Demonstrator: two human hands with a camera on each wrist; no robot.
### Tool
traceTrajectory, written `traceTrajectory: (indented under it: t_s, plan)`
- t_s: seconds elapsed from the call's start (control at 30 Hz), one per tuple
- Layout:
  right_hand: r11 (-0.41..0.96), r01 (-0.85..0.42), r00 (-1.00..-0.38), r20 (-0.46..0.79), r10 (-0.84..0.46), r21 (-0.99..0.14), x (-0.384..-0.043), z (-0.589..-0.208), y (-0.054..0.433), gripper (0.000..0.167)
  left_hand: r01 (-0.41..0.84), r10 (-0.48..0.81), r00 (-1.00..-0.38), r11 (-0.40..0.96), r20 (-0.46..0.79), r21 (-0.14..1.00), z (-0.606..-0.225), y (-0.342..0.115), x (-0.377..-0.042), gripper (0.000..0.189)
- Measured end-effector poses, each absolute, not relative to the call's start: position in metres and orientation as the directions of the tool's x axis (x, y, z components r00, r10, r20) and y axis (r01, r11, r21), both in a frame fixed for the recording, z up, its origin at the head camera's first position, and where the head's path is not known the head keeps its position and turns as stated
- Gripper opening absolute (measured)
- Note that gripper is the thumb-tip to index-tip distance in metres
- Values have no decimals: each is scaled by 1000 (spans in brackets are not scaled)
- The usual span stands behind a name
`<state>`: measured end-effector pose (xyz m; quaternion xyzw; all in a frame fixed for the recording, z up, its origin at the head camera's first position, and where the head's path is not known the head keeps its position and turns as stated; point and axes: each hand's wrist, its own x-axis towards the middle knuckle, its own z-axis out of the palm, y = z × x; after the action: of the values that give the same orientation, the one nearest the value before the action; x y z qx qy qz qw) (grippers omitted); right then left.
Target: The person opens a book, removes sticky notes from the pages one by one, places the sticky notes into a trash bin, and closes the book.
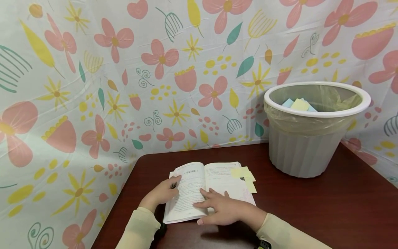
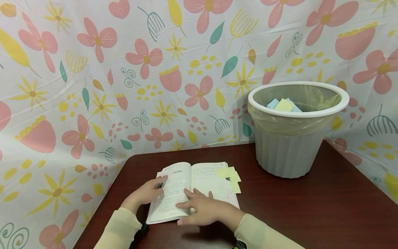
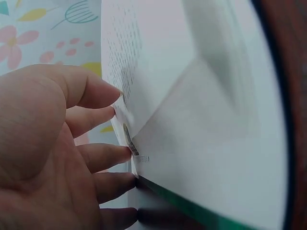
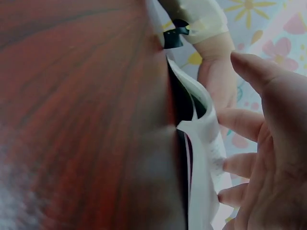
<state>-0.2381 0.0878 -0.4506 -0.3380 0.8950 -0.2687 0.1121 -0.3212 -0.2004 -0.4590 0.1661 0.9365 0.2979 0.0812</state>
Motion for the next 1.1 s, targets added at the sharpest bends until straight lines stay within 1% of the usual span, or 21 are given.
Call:
traceTrajectory:
  t_s: [0.2,0.33,0.57,0.73,0.9,1.1]
  plan:
    - [581,-550,-736,18,-677,-599,-242,-444,93,58,250,352,-934,759,-56,600,-459,-198,-321,61]
    - [580,-554,-731,17,-682,-597,-243,-442,97,56,254,353,-934,755,-49,605,-458,-195,-320,58]
    - [571,-558,-729,28,-684,-602,-245,-443,100,54,325,381,-924,720,43,613,-455,-188,-318,51]
    - [550,-568,-722,49,-690,-612,-246,-442,103,52,365,384,-917,694,110,621,-453,-181,-316,48]
    - [519,-570,-710,65,-701,-637,-247,-440,105,48,393,368,-913,674,177,625,-452,-174,-314,39]
    - [492,-560,-698,59,-714,-667,-252,-441,107,45,418,383,-901,636,205,649,-447,-167,-311,32]
